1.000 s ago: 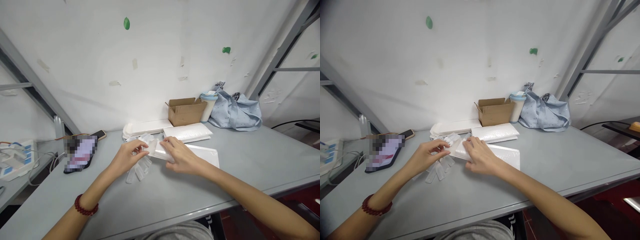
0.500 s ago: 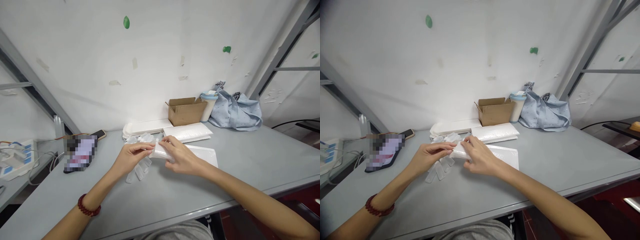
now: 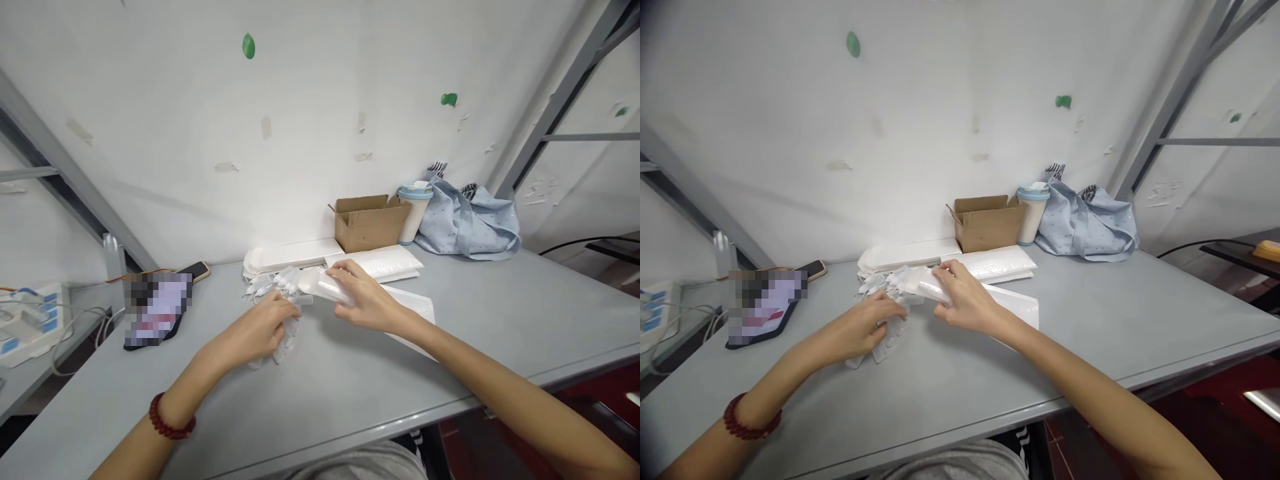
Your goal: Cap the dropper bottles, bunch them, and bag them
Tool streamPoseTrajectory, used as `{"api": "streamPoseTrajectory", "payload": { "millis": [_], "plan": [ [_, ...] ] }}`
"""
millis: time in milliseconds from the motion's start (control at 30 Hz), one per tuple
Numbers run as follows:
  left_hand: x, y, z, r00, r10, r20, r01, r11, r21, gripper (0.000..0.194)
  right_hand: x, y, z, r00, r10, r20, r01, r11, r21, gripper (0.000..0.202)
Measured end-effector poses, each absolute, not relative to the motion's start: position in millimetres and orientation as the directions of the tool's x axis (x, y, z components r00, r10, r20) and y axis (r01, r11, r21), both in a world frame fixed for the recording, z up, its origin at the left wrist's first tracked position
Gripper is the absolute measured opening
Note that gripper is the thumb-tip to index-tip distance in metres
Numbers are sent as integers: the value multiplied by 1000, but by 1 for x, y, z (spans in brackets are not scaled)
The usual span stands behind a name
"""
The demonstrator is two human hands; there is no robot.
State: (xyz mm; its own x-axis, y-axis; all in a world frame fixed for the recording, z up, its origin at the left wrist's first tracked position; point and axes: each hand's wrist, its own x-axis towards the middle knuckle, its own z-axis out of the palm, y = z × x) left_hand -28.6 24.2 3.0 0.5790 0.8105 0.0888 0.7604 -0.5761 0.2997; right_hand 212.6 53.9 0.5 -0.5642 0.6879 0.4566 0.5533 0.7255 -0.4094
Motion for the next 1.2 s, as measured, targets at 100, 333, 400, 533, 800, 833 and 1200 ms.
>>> {"api": "streamPoseTrajectory", "payload": {
  "millis": [100,333,400,533,800,833,1200],
  "plan": [
    [-24,22,0,626,775,84,747,-627,222,43,209,51,-3,-610,682,403,558,731,-393,50],
    [-36,23,18,582,799,152,711,-591,382,38,204,45,-3,-648,697,308,626,717,-306,46],
    [-38,22,26,517,833,195,690,-541,482,32,204,45,-3,-648,706,284,646,708,-286,48],
    [-37,22,35,324,912,252,536,-396,746,24,203,45,-4,-654,722,227,680,692,-244,54],
    [-28,33,11,193,973,127,464,-204,862,30,204,44,-4,-639,731,239,685,682,-255,49],
    [-27,34,9,165,979,117,473,-183,862,31,205,44,-3,-637,730,248,684,683,-256,48],
    [-5,19,12,145,975,165,355,-207,912,27,206,35,8,-682,698,219,547,685,-482,54]
  ]
}}
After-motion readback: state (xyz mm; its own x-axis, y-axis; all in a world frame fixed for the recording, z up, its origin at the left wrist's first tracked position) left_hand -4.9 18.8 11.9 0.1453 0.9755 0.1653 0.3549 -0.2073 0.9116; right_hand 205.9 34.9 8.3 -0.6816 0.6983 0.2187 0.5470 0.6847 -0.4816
